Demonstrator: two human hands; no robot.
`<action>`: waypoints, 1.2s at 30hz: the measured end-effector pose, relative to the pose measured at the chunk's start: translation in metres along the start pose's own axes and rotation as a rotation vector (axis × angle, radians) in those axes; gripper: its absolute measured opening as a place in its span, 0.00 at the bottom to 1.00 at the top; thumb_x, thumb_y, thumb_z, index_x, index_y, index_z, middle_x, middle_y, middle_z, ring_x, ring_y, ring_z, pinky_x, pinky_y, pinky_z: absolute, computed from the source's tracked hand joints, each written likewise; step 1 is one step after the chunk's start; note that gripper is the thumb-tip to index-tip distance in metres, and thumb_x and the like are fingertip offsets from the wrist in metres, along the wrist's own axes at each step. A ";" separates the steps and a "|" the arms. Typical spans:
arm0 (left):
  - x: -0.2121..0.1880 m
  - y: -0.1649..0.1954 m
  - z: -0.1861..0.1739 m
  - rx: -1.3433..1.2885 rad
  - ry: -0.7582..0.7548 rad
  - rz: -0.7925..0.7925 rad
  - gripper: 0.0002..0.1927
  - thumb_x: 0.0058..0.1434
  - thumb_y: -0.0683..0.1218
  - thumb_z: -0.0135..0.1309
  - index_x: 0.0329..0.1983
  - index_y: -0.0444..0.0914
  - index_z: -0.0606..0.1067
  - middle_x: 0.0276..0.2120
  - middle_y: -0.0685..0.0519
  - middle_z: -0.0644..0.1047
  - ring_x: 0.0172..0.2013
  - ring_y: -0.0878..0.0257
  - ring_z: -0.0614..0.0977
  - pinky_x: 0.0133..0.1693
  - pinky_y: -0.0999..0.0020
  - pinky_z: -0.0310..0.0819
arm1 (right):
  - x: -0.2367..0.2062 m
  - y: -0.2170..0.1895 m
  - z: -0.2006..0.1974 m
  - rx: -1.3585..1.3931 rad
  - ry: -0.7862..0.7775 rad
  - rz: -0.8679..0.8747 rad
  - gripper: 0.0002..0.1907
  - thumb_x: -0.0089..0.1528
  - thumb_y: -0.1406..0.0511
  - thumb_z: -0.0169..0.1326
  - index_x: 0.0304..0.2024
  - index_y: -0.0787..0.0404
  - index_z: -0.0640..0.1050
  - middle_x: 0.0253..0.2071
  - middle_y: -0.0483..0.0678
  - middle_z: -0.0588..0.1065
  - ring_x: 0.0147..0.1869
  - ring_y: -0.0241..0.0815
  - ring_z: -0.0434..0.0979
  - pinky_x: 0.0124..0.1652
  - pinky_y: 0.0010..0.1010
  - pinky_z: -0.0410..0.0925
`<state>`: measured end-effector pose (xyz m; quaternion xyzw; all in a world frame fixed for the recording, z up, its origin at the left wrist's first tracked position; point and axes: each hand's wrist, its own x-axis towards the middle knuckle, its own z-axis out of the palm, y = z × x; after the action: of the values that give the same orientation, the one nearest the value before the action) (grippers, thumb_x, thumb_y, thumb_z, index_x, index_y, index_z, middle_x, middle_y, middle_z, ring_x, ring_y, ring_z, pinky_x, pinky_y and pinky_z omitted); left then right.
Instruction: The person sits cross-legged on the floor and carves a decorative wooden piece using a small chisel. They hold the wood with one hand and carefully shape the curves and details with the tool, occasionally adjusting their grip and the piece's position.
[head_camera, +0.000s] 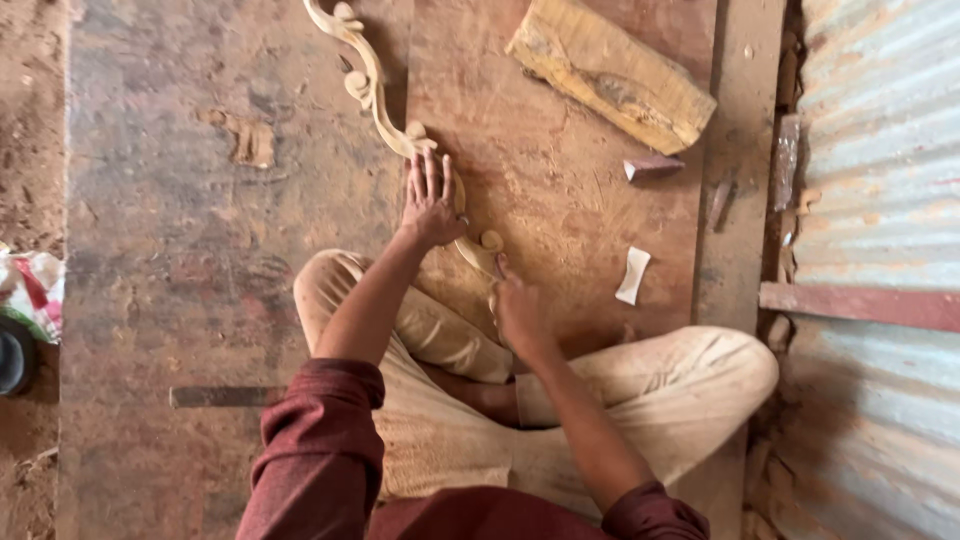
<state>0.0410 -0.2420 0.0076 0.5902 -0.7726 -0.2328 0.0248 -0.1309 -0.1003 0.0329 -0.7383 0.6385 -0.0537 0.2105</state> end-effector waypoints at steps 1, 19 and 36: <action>0.000 -0.001 0.000 0.007 -0.008 -0.003 0.61 0.55 0.62 0.56 0.79 0.33 0.36 0.75 0.29 0.31 0.74 0.30 0.31 0.73 0.40 0.28 | 0.001 0.003 0.004 0.019 -0.036 -0.013 0.18 0.60 0.66 0.57 0.52 0.64 0.75 0.74 0.57 0.63 0.51 0.59 0.82 0.49 0.44 0.76; -0.004 -0.005 0.003 -0.032 -0.025 0.028 0.63 0.56 0.61 0.59 0.79 0.33 0.34 0.74 0.27 0.30 0.73 0.29 0.30 0.72 0.38 0.32 | -0.007 0.014 -0.016 0.033 -0.193 0.070 0.17 0.64 0.75 0.43 0.27 0.63 0.81 0.72 0.46 0.65 0.22 0.35 0.78 0.20 0.28 0.68; -0.002 -0.002 0.001 -0.049 -0.085 -0.017 0.62 0.57 0.63 0.57 0.79 0.34 0.33 0.75 0.29 0.29 0.74 0.30 0.29 0.73 0.40 0.29 | 0.015 -0.001 -0.039 0.107 -0.194 -0.048 0.13 0.64 0.74 0.47 0.33 0.62 0.83 0.66 0.42 0.73 0.21 0.30 0.75 0.19 0.22 0.68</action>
<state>0.0433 -0.2404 0.0061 0.5854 -0.7620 -0.2768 0.0043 -0.1406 -0.1244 0.0660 -0.7428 0.5935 -0.0211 0.3091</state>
